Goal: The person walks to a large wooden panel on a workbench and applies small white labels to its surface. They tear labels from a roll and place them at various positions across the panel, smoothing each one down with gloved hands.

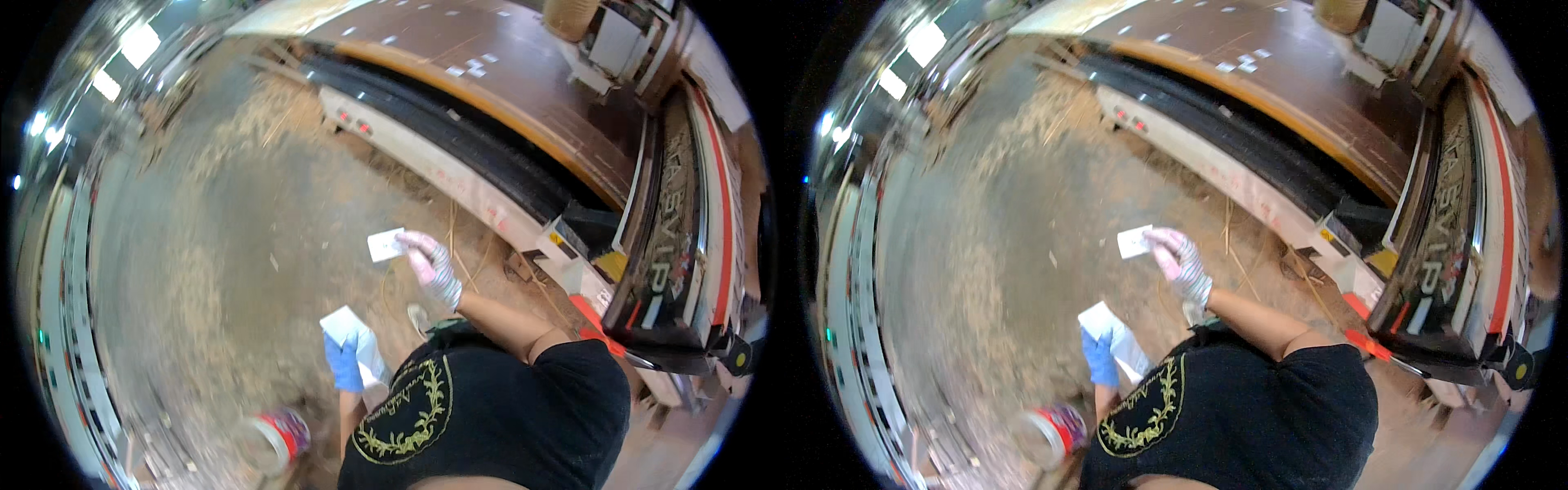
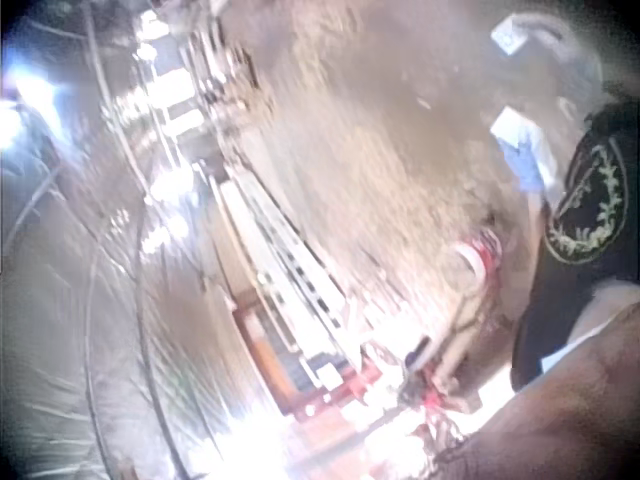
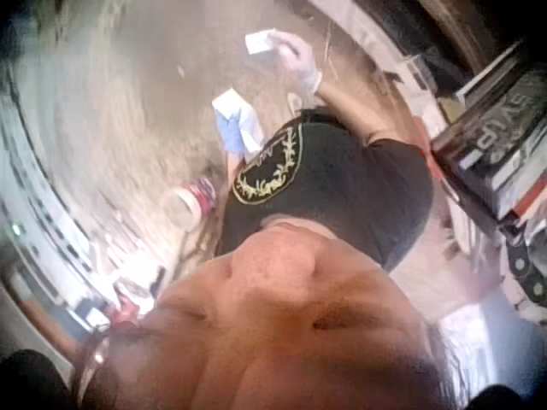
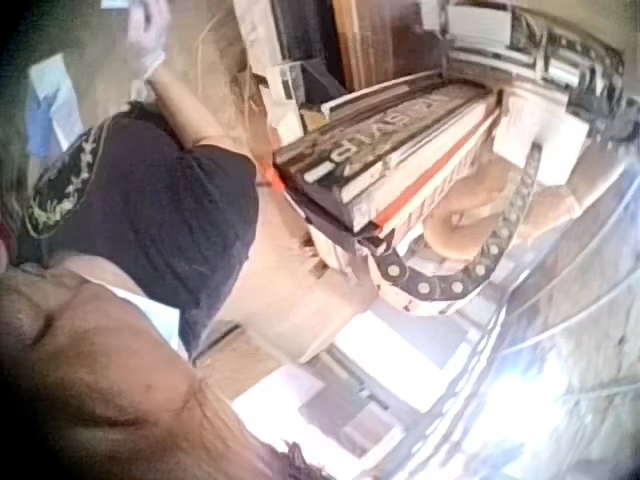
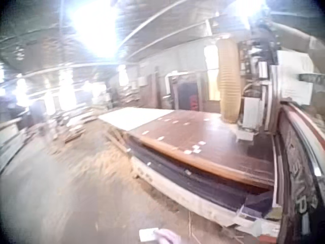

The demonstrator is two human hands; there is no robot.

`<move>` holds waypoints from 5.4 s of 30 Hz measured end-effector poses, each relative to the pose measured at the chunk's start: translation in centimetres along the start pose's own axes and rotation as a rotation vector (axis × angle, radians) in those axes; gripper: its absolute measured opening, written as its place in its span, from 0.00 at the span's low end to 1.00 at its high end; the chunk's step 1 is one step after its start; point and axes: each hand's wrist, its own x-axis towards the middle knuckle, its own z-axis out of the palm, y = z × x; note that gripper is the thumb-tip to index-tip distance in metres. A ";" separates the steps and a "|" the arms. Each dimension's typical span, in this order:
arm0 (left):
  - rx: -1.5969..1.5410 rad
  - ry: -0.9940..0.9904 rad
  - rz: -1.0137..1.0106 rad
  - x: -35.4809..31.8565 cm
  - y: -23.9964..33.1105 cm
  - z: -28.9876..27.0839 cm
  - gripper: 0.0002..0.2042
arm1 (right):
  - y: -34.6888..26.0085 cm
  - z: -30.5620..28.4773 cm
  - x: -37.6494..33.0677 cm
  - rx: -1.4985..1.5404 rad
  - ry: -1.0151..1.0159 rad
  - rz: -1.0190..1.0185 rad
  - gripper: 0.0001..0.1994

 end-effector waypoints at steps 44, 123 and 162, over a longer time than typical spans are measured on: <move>0.106 -0.668 -0.088 77.9 -6.3 25.4 0.22 | 29.0 -24.4 42.2 -1.352 1.076 0.258 0.12; 0.016 -0.853 -0.249 98.8 -6.8 43.2 0.27 | 45.1 -26.4 75.4 -1.999 -0.525 0.964 0.07; 0.111 -0.903 -0.250 99.3 -8.4 43.1 0.24 | 49.4 -25.2 69.5 -1.515 0.974 0.994 0.09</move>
